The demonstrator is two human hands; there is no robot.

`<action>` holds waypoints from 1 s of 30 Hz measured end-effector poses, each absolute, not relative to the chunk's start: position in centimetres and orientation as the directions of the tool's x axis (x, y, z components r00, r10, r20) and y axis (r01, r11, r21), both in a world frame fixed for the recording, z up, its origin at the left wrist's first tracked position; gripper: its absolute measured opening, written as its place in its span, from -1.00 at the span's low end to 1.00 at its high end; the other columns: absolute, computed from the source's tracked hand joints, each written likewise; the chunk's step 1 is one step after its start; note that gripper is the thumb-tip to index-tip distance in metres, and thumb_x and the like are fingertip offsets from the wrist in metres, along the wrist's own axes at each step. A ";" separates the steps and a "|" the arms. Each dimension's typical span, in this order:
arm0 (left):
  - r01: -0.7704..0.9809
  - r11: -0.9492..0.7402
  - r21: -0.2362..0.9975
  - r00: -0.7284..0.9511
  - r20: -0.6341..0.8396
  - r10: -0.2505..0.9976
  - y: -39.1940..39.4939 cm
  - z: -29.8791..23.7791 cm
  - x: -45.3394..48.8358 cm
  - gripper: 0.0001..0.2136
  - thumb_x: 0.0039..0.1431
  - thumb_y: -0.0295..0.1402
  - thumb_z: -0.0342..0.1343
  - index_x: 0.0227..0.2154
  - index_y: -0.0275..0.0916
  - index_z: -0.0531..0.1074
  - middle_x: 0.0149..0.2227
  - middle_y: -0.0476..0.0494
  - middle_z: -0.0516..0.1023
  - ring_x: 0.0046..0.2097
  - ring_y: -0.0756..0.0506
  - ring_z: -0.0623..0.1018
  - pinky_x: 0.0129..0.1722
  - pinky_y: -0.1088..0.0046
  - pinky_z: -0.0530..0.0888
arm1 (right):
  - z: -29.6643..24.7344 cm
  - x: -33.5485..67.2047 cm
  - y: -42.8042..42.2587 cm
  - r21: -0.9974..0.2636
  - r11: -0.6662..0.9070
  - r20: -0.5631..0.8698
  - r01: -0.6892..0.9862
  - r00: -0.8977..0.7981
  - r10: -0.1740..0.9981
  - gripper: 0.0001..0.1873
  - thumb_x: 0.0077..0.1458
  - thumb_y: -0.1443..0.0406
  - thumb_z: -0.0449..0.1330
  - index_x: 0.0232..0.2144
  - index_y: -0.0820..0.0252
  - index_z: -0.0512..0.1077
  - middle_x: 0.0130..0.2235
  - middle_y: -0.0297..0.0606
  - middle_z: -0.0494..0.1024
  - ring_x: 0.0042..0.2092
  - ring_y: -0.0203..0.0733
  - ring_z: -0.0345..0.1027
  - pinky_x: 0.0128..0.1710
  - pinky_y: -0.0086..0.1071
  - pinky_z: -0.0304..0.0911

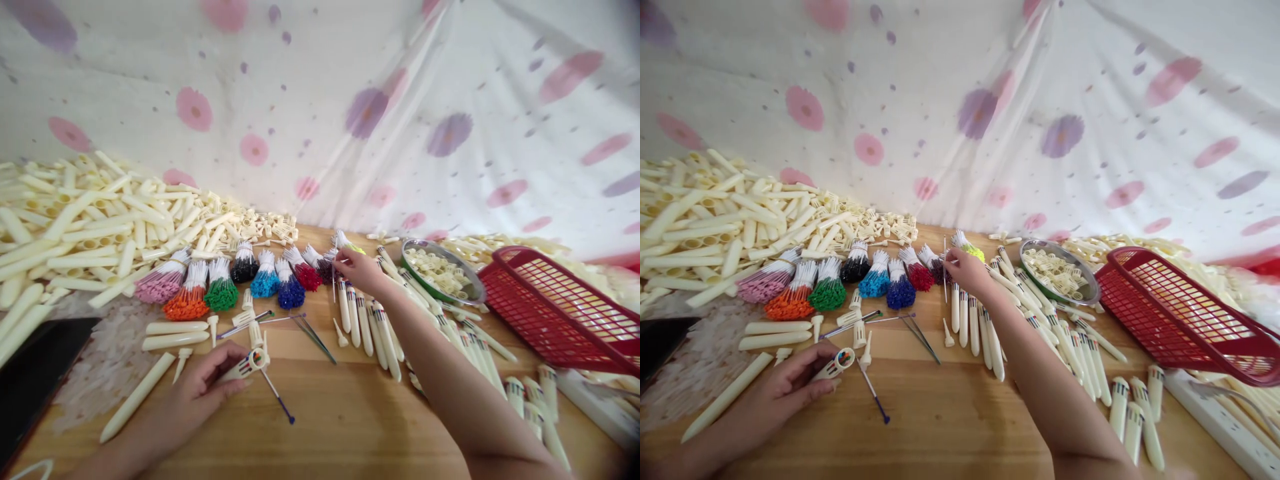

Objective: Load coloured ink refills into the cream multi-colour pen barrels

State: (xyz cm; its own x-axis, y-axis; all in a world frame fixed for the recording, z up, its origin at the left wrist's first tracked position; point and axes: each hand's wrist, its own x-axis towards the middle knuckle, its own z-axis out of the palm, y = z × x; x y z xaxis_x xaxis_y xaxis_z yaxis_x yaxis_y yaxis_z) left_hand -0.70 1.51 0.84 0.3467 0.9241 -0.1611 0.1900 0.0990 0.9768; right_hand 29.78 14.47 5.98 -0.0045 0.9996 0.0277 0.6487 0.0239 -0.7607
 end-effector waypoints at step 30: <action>0.297 -0.222 0.929 0.030 0.224 0.974 5.2 2.4 7.9 -0.89 -0.07 -0.30 0.16 -0.47 -0.22 0.49 -0.37 -0.09 0.53 -0.30 -0.12 0.50 -0.25 0.39 0.41 | 3.0 22.3 5.8 -0.999 -0.016 -0.022 0.046 -0.143 0.989 -0.74 -0.03 0.13 0.17 -0.50 0.18 0.25 -0.52 -0.38 0.43 -0.49 -0.32 0.39 -0.59 -0.50 0.31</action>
